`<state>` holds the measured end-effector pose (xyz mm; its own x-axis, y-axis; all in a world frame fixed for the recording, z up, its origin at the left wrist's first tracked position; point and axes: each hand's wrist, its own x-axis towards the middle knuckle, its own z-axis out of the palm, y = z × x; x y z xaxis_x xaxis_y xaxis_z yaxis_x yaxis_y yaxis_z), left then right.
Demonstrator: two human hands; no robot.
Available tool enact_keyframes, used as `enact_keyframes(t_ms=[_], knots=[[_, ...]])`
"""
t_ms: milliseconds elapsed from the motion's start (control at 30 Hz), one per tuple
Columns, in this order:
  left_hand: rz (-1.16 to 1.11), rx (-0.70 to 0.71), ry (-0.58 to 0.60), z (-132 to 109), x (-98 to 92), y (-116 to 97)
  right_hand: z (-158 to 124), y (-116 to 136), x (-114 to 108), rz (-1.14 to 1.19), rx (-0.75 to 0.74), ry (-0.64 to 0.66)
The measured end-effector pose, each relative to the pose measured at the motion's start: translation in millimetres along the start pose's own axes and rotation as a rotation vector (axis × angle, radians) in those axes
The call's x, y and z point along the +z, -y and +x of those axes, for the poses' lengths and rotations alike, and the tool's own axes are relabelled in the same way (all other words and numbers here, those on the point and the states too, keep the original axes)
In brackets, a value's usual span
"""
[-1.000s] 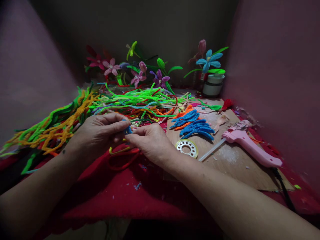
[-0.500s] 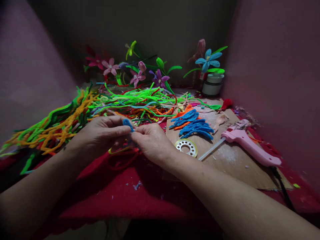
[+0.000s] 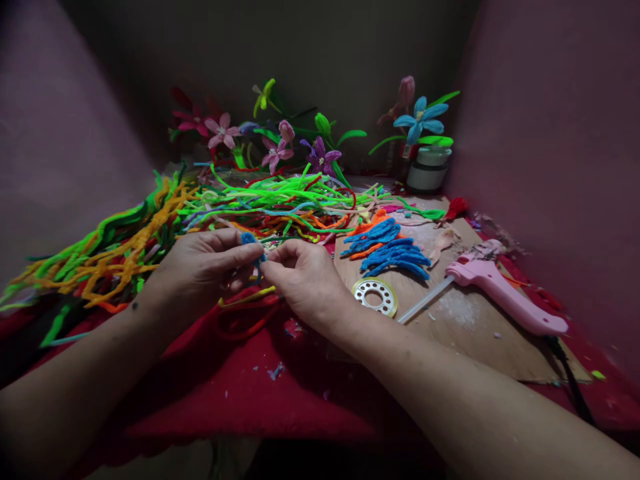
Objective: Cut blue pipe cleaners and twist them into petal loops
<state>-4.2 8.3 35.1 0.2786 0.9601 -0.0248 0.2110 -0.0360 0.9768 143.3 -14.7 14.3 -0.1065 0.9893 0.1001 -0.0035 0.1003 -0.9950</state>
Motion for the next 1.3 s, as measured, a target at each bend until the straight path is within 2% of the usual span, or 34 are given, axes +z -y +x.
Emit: enact_keyframes(t_ms=[233,367,633,767,900,967,1067,1200,1300], knots=[[0.069,0.008,-0.019,-4.9,9.9,-3.4,-2.5,-5.4,0.8,-0.158,-0.057,-0.021],[0.167,0.052,-0.018,-7.5,13.1,-7.1,-5.0,-2.8,0.4,-0.282,-0.140,-0.067],[0.225,0.042,0.035,-8.5,14.0,-7.4,-8.2,-1.8,1.7,-0.453,-0.224,-0.117],[0.336,0.159,-0.030,-8.9,15.6,-1.7,-8.3,-5.6,1.9,-0.637,-0.290,-0.172],[0.462,0.240,-0.076,-9.1,15.2,2.1,-10.1,-7.6,2.3,-0.690,-0.301,-0.159],[0.443,0.215,-0.052,-9.0,14.4,0.4,-12.0,-6.6,2.6,-0.706,-0.328,-0.147],[0.343,0.138,0.048,-8.1,11.8,-4.4,-14.4,-3.7,2.9,-0.758,-0.384,-0.155],[0.189,0.065,0.178,-3.2,3.9,-7.6,-12.8,-1.5,2.9,-0.608,-0.343,-0.133],[0.122,0.043,0.245,1.8,-3.1,-6.4,-8.3,-1.5,2.3,-0.302,-0.154,-0.058]])
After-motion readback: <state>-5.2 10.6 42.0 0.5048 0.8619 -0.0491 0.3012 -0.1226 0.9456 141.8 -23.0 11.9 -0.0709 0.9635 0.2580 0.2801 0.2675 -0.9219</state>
